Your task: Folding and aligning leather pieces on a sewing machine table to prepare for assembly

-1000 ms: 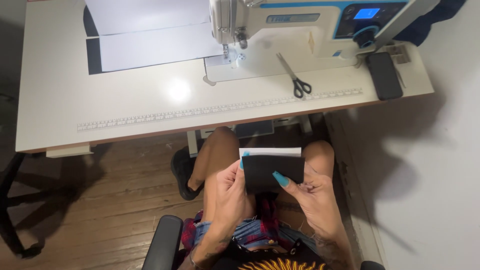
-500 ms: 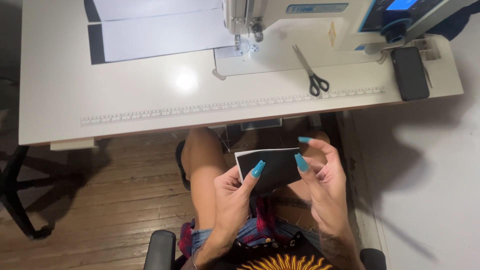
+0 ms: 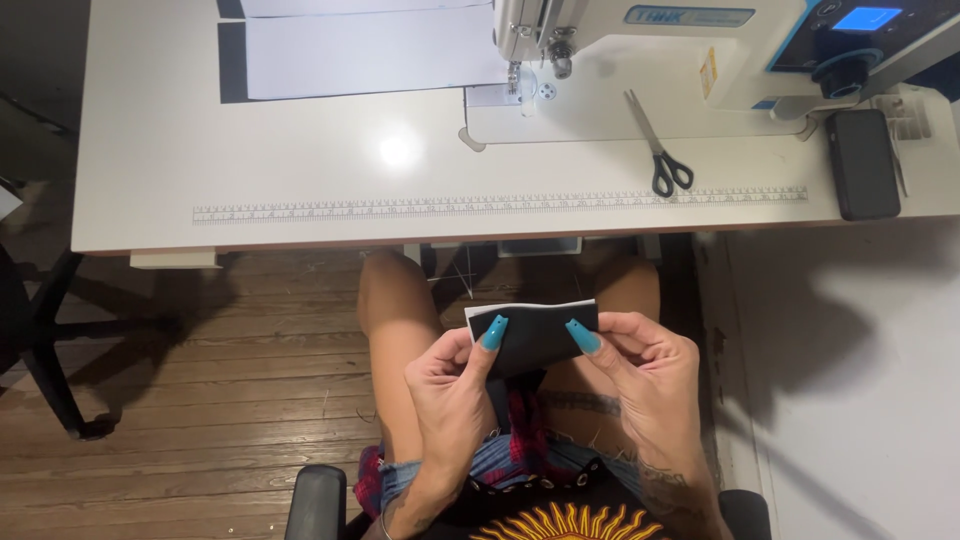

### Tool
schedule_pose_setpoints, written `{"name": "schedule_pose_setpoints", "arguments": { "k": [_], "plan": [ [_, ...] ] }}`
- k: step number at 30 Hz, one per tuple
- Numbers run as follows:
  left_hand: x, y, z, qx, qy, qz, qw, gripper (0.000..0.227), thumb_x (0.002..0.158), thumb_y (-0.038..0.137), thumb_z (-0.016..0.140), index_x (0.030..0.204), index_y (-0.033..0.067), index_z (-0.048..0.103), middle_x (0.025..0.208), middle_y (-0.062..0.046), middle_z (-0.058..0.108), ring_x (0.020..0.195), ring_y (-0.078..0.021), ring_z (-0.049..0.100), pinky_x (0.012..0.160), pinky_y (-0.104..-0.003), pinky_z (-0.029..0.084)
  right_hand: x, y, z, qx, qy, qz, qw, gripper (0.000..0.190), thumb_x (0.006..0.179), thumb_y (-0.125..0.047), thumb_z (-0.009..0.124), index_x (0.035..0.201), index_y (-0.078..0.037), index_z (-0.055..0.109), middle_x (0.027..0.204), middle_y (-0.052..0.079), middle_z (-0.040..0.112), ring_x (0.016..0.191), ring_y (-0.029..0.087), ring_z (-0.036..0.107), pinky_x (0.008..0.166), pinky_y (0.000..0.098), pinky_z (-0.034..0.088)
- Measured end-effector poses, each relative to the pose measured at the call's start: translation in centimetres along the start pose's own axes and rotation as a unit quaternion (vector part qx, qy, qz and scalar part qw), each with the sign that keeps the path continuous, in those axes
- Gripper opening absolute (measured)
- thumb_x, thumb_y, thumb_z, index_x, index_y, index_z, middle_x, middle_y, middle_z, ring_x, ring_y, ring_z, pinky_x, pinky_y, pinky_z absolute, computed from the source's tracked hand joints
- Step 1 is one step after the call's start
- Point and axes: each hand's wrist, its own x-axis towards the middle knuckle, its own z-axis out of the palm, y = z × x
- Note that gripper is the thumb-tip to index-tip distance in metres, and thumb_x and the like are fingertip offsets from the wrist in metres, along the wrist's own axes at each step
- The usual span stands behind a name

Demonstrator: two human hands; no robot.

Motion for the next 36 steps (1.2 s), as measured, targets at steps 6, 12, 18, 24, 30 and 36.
{"name": "schedule_pose_setpoints", "arguments": {
  "k": [6, 12, 18, 24, 30, 36],
  "plan": [
    [-0.5, 0.2, -0.8, -0.032, 0.022, -0.015, 0.999, 0.014, 0.076, 0.009, 0.064, 0.075, -0.005, 0.066, 0.063, -0.003, 0.062, 0.058, -0.0043, 0.049, 0.051, -0.017, 0.044, -0.4, -0.5, 0.5, -0.024, -0.018, 0.028, 0.999, 0.018, 0.066, -0.005, 0.068, 0.081, 0.004, 0.065, 0.079, 0.014, 0.068, 0.072, 0.017, 0.065, 0.068, 0.0234, 0.054],
    [-1.1, 0.6, -1.1, -0.015, 0.008, 0.034, 0.999, 0.015, 0.077, 0.01, 0.064, 0.081, -0.0047, 0.066, 0.059, 0.003, 0.056, 0.058, -0.0021, 0.043, 0.052, -0.016, 0.04, -0.7, 0.4, 0.4, -0.04, 0.01, 0.009, 0.999, 0.019, 0.067, -0.006, 0.068, 0.083, 0.003, 0.064, 0.077, 0.013, 0.068, 0.071, 0.015, 0.064, 0.065, 0.0219, 0.053],
    [-1.6, 1.3, -1.4, 0.029, 0.02, 0.027, 0.999, 0.014, 0.076, 0.012, 0.065, 0.077, -0.0019, 0.067, 0.054, 0.006, 0.048, 0.055, -0.0021, 0.039, 0.049, -0.016, 0.037, -1.4, 0.0, 0.6, -0.031, 0.008, 0.003, 0.999, 0.018, 0.069, -0.005, 0.067, 0.084, 0.004, 0.064, 0.078, 0.014, 0.068, 0.073, 0.017, 0.065, 0.066, 0.0237, 0.055],
    [-1.7, 1.3, -1.6, 0.025, 0.021, 0.031, 0.999, 0.016, 0.077, 0.013, 0.065, 0.066, 0.0011, 0.063, 0.051, 0.008, 0.035, 0.051, -0.0033, 0.029, 0.044, -0.018, 0.026, -1.7, -0.5, 0.6, -0.065, 0.009, 0.03, 0.997, 0.02, 0.068, -0.007, 0.067, 0.083, 0.005, 0.065, 0.077, 0.013, 0.068, 0.073, 0.017, 0.065, 0.066, 0.0236, 0.055],
    [-2.1, 0.8, -1.7, 0.04, 0.021, 0.042, 0.998, 0.015, 0.075, 0.013, 0.066, 0.074, -0.002, 0.067, 0.054, 0.006, 0.053, 0.054, -0.0008, 0.043, 0.046, -0.015, 0.038, -2.0, -0.2, 0.2, -0.038, 0.007, 0.001, 0.999, 0.017, 0.069, -0.005, 0.067, 0.083, 0.004, 0.064, 0.076, 0.012, 0.067, 0.071, 0.014, 0.063, 0.064, 0.0213, 0.052],
    [-0.3, -0.9, 0.8, 0.259, 0.146, 0.577, 0.761, 0.009, 0.073, 0.001, 0.06, 0.072, 0.0083, 0.065, 0.053, -0.002, 0.058, 0.042, -0.0081, 0.052, 0.034, -0.018, 0.043, -2.5, -3.3, 0.0, -0.196, -0.034, -0.066, 0.978, 0.027, 0.078, -0.032, 0.05, 0.076, -0.005, 0.056, 0.071, 0.006, 0.054, 0.067, 0.013, 0.053, 0.061, 0.0217, 0.043]
  ]
}}
